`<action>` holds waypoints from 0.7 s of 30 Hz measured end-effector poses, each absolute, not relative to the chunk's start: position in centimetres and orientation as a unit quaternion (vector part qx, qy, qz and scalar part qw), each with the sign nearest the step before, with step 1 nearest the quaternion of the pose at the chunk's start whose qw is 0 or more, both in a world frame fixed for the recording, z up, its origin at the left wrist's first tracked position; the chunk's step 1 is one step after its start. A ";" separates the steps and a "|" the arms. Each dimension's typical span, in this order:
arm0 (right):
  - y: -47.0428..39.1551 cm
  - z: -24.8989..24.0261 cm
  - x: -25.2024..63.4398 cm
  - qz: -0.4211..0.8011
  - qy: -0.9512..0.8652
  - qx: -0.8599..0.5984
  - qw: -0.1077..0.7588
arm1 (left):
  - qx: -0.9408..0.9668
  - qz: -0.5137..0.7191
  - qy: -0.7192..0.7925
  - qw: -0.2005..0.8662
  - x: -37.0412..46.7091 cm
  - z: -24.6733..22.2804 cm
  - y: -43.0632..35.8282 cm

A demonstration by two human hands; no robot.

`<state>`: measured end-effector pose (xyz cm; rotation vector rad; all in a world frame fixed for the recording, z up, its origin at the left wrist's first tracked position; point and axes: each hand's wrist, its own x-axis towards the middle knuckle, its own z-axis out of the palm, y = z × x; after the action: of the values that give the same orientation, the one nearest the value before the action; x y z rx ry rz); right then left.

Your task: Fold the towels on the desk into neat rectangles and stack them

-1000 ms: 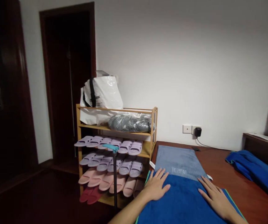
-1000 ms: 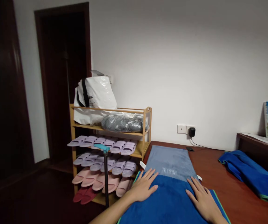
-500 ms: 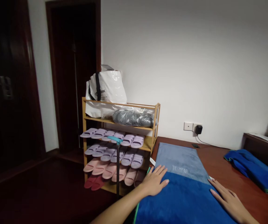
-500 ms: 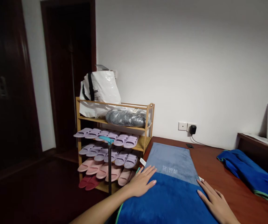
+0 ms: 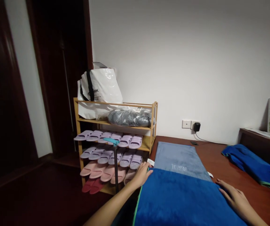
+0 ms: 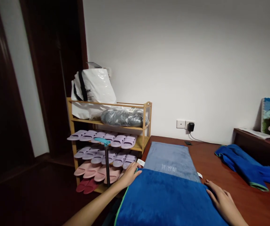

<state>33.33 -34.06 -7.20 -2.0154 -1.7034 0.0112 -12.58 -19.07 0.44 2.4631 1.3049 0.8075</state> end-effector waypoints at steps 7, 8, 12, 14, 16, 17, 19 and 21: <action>-35.2 -8.4 33.9 -0.008 -0.629 -0.738 0.243 | 0.827 0.286 0.466 0.130 -13.1 -0.7 -21.2; -35.6 -8.5 33.9 -0.008 -0.623 -0.742 0.247 | 0.827 0.286 0.465 0.132 -13.2 -0.6 -21.6; -37.8 -7.9 32.7 -0.010 -0.591 -0.756 0.282 | 0.825 0.305 0.443 0.176 -13.9 0.3 -22.7; -39.2 -6.3 31.5 0.001 -0.584 -0.754 0.302 | 0.813 0.327 0.423 0.229 -14.2 1.1 -23.0; -40.5 -4.3 30.5 0.041 -0.594 -0.739 0.316 | 0.796 0.357 0.387 0.297 -14.5 2.3 -23.4; -41.1 -3.2 30.3 0.068 -0.599 -0.729 0.324 | 0.787 0.371 0.366 0.330 -14.7 3.1 -23.7; -42.2 -1.3 30.4 0.111 -0.602 -0.709 0.350 | 0.773 0.389 0.328 0.378 -15.3 4.7 -24.7; -43.2 -0.1 31.2 0.090 -0.578 -0.704 0.403 | 0.769 0.393 0.310 0.398 -15.9 6.5 -25.9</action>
<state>31.25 -43.24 -0.06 -1.7787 -1.4597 0.2266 -15.94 -25.89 6.52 1.9457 0.7853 0.9944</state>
